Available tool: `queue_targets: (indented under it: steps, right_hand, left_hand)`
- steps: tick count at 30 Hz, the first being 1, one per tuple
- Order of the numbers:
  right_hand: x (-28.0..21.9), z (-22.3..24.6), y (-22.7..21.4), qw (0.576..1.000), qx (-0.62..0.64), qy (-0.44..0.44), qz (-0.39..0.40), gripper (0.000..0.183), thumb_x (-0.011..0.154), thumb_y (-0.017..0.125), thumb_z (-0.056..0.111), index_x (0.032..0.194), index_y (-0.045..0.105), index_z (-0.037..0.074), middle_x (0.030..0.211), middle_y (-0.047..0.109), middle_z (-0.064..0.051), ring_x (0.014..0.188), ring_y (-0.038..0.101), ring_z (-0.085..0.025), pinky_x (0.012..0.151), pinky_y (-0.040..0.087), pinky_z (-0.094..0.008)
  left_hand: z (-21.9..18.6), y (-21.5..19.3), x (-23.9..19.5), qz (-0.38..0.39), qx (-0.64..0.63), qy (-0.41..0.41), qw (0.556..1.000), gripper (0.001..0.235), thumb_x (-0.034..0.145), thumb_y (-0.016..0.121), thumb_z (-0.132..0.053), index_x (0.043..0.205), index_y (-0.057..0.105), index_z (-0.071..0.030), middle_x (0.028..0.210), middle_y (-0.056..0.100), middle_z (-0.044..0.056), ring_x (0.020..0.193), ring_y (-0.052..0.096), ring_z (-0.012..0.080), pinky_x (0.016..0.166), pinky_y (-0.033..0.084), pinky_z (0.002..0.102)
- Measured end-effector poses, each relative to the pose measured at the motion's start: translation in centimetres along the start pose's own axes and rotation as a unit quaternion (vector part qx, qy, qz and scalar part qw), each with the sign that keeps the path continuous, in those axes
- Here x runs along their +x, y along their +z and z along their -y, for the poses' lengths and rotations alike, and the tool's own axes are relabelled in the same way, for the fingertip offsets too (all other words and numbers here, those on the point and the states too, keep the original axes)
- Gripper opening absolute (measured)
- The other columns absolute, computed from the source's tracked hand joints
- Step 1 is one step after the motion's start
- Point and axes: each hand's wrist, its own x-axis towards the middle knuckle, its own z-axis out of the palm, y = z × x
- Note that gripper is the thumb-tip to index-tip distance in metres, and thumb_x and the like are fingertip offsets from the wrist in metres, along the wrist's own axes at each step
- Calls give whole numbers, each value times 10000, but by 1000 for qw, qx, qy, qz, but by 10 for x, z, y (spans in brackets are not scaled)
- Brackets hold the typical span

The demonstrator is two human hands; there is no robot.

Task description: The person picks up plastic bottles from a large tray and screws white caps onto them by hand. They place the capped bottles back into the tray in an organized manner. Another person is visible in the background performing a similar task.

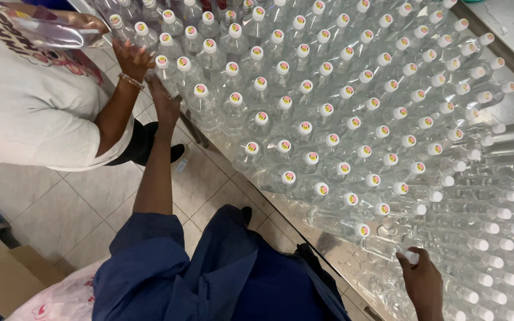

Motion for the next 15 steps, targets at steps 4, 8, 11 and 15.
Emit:
queue_targets:
  steps: [4,8,11,15]
  right_hand:
    - [-9,-1,-5,999,10,26,22,530,1050,636,507,1436,672,145,1069,823,-195,1025,764,-383,902,559,-502]
    - [-12,11,-10,999,23,28,24,536,1050,636,495,1449,658,138,1102,824,-223,1069,766,-395,936,560,-512]
    - [-15,10,-11,999,32,5,16,516,1053,639,485,1412,666,115,1106,820,-208,1040,766,-398,888,567,-524]
    - [-27,36,-28,998,37,40,39,567,1059,601,517,1472,633,130,1131,826,-194,1062,782,-366,872,601,-504]
  left_hand:
    - [0,0,-14,-40,9,36,998,1073,733,830,193,1645,284,47,1561,425,315,1439,423,506,1209,374,603]
    - [-22,-5,-16,-55,-53,-77,994,769,693,774,134,1406,556,-53,1176,500,152,1121,555,368,922,547,505]
    - [-33,-3,-18,-75,-108,99,986,338,830,597,124,1138,587,-15,943,552,111,806,532,233,696,461,430]
    - [-12,8,-46,-93,-143,95,981,848,893,580,190,1659,388,-121,1537,434,138,1311,564,334,973,603,413]
